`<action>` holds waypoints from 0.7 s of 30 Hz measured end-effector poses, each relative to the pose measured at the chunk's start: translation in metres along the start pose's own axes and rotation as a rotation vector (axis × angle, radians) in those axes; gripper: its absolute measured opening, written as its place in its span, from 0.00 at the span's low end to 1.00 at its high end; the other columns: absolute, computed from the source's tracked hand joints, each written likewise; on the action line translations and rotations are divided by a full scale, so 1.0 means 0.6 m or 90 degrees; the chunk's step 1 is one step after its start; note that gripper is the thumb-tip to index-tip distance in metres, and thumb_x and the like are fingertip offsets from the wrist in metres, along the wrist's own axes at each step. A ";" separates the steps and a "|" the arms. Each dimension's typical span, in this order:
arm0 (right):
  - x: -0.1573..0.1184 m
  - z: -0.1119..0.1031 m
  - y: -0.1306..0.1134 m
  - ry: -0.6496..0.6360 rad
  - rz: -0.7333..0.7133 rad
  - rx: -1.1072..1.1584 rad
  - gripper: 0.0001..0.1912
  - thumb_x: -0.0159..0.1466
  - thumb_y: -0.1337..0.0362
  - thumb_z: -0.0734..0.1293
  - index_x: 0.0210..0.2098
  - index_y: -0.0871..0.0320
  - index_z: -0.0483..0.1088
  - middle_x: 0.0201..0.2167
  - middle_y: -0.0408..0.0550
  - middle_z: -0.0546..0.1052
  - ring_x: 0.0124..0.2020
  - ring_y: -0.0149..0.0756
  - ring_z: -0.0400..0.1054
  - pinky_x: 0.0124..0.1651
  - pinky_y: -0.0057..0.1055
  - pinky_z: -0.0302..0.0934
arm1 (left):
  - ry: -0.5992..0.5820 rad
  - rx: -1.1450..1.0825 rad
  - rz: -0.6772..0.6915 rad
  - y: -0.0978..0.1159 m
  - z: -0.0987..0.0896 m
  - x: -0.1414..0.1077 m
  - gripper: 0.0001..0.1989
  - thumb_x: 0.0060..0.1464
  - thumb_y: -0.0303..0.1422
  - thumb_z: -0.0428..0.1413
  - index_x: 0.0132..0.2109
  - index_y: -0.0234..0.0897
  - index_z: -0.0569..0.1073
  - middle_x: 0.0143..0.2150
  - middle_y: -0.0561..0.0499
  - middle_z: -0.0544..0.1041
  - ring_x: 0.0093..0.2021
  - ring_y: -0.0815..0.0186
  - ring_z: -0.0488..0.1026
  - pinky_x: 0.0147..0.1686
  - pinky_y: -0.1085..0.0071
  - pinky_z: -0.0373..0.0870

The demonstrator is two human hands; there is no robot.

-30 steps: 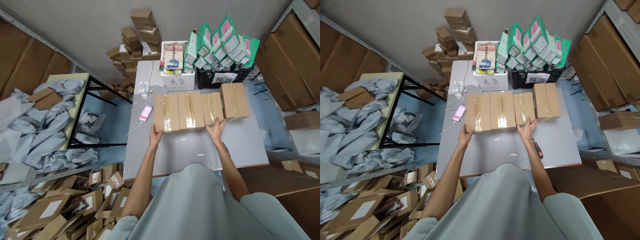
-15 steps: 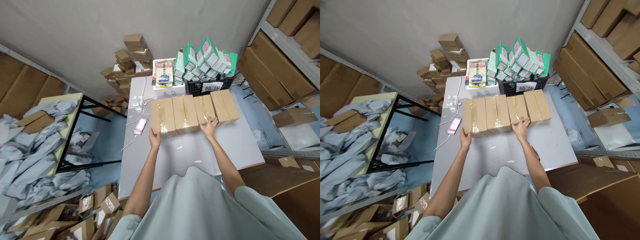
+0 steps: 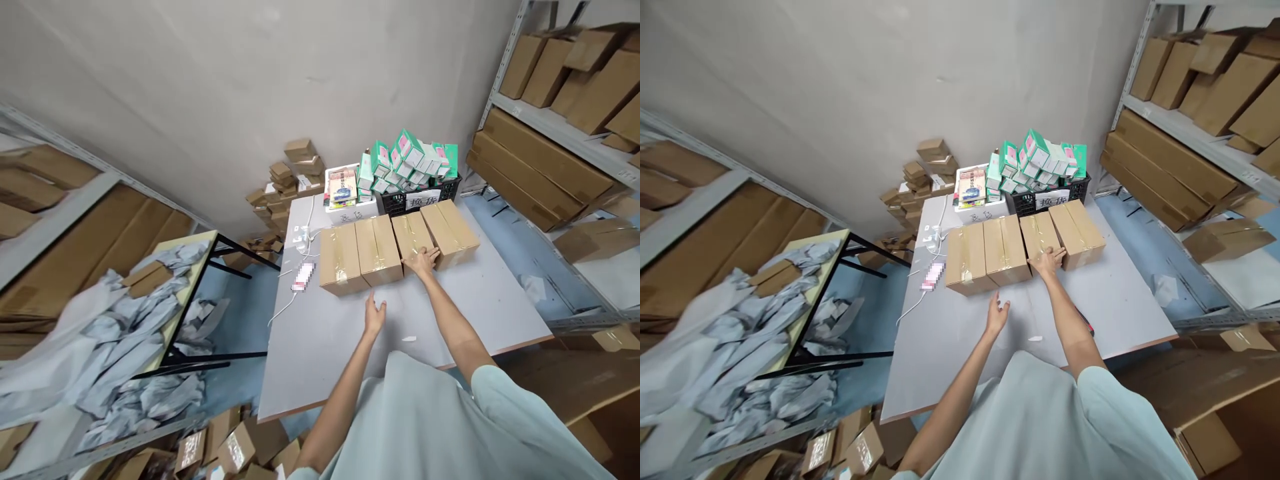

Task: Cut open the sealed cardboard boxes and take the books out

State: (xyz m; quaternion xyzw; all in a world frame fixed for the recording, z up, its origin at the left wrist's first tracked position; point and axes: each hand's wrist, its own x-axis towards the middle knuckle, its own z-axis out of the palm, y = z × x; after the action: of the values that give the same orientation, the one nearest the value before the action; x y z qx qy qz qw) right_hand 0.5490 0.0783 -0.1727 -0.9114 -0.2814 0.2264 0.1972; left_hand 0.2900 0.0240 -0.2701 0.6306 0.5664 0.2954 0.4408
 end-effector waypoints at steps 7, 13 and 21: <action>-0.026 -0.009 -0.010 0.030 -0.012 0.028 0.72 0.54 0.34 0.82 0.79 0.76 0.54 0.84 0.91 0.35 0.87 0.75 0.32 0.78 0.64 0.55 | -0.087 -0.002 -0.015 0.000 0.023 -0.039 0.34 0.63 0.37 0.65 0.74 0.35 0.73 0.75 0.30 0.72 0.75 0.44 0.73 0.73 0.48 0.71; -0.035 -0.015 0.029 0.026 -0.048 0.009 0.68 0.59 0.34 0.80 0.80 0.74 0.54 0.85 0.87 0.38 0.87 0.71 0.34 0.81 0.60 0.50 | -0.092 -0.027 -0.062 -0.041 -0.021 -0.085 0.31 0.63 0.35 0.65 0.71 0.37 0.75 0.74 0.32 0.75 0.72 0.45 0.77 0.71 0.48 0.75; -0.028 -0.006 0.030 0.016 -0.031 0.010 0.77 0.55 0.31 0.80 0.81 0.79 0.48 0.84 0.91 0.33 0.88 0.72 0.31 0.81 0.61 0.50 | -0.053 -0.036 -0.171 -0.092 -0.068 -0.146 0.28 0.60 0.35 0.69 0.65 0.34 0.79 0.71 0.28 0.77 0.69 0.42 0.80 0.70 0.48 0.75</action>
State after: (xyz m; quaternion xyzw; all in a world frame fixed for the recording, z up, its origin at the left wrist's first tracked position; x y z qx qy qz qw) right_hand 0.5462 0.0538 -0.1737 -0.9056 -0.2990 0.2121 0.2134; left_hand 0.2132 -0.0542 -0.2901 0.5479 0.6185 0.2233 0.5171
